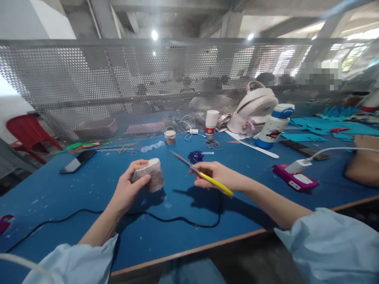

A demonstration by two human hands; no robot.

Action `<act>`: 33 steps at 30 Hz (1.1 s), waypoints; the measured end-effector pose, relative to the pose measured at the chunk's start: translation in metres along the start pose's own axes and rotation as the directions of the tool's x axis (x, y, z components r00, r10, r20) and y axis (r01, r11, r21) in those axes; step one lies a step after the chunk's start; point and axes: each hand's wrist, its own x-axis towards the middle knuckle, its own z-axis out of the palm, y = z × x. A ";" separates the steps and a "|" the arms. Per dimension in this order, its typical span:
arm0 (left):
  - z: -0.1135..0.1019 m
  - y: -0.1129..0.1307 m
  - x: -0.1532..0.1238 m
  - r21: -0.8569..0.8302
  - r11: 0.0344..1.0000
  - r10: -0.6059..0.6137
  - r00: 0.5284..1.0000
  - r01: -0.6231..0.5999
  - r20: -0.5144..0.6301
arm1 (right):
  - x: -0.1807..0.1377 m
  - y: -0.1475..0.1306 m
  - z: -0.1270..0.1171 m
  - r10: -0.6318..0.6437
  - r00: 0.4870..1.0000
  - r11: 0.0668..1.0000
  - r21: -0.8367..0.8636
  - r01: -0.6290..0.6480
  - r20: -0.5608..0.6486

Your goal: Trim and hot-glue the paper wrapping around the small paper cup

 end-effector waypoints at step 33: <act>0.016 0.011 -0.016 -0.001 1.000 -0.022 0.994 0.022 -0.110 | 0.063 0.018 0.101 0.093 0.942 0.599 0.774 0.204 -0.321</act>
